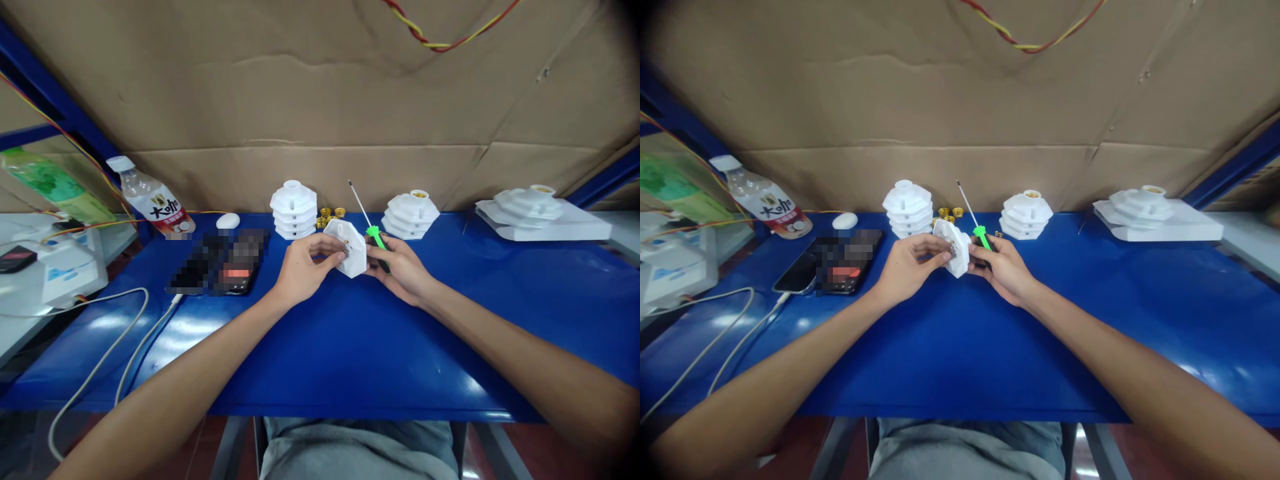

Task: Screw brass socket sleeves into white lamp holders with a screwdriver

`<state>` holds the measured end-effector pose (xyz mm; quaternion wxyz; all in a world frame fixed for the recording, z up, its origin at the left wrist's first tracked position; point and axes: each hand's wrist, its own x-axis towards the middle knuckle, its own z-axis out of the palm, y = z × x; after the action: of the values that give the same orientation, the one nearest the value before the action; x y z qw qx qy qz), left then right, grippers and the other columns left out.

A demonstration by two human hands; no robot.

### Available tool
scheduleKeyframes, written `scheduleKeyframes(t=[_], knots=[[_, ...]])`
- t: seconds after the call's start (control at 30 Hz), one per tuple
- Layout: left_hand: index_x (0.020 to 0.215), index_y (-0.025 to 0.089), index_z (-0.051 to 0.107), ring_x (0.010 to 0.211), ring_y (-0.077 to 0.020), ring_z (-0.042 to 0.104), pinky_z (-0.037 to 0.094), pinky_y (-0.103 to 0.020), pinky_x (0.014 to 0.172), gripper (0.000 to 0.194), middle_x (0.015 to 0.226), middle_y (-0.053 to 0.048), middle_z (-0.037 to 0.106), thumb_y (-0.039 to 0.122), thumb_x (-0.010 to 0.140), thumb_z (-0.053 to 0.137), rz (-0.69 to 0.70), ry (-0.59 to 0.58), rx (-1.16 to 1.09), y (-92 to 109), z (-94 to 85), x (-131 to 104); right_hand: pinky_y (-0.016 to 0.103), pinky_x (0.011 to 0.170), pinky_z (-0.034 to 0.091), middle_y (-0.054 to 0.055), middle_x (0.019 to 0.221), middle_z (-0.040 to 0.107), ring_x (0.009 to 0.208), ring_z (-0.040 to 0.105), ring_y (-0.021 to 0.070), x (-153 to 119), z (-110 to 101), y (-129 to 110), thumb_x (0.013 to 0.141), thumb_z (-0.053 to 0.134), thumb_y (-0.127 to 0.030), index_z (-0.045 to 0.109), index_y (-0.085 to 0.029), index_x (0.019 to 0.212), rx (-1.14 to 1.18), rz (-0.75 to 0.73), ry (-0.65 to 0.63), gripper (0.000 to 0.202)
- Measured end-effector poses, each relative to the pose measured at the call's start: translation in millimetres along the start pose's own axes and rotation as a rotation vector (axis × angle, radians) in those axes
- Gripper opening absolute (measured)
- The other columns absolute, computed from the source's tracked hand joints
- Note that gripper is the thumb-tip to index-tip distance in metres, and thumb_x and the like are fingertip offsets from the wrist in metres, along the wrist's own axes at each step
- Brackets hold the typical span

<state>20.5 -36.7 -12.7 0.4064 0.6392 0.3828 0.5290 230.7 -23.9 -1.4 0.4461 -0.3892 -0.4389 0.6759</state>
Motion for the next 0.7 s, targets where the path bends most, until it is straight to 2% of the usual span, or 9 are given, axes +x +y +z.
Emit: scheduleKeyframes(t=[0.2,0.4,0.7], knots=[[0.098,0.018,0.077,0.093,-0.023,0.081,0.068,-0.042,0.092,0.019,0.101,-0.009,0.084,0.025,0.083,0.086,-0.039,0.015,0.021,2.0,0.5,-0.7,0.035,0.081,0.059,-0.001,0.087,0.064,0.077,0.061,0.0134,-2.2,2.0,0.1,0.074,0.091,-0.024,0.068,-0.021,0.096,-0.012,0.002,-0.005,0.033],[0.092,0.019,0.07,0.089,-0.0246,0.082,0.069,-0.043,0.086,0.023,0.095,-0.009,0.084,0.027,0.08,0.088,-0.124,0.049,0.032,6.4,1.0,-2.3,0.038,0.084,0.061,-0.001,0.091,0.064,0.081,0.062,0.0148,-1.6,1.4,1.9,0.074,0.091,-0.027,0.067,-0.022,0.097,-0.047,-0.01,-0.006,0.034],[0.096,0.019,0.066,0.085,-0.0254,0.082,0.069,-0.042,0.083,0.035,0.093,-0.009,0.084,0.027,0.073,0.092,-0.176,0.078,0.037,5.9,-0.2,-1.4,0.039,0.088,0.062,0.001,0.094,0.065,0.087,0.066,0.0165,-2.0,2.3,3.0,0.074,0.094,-0.034,0.07,-0.021,0.097,-0.063,-0.024,-0.01,0.036]])
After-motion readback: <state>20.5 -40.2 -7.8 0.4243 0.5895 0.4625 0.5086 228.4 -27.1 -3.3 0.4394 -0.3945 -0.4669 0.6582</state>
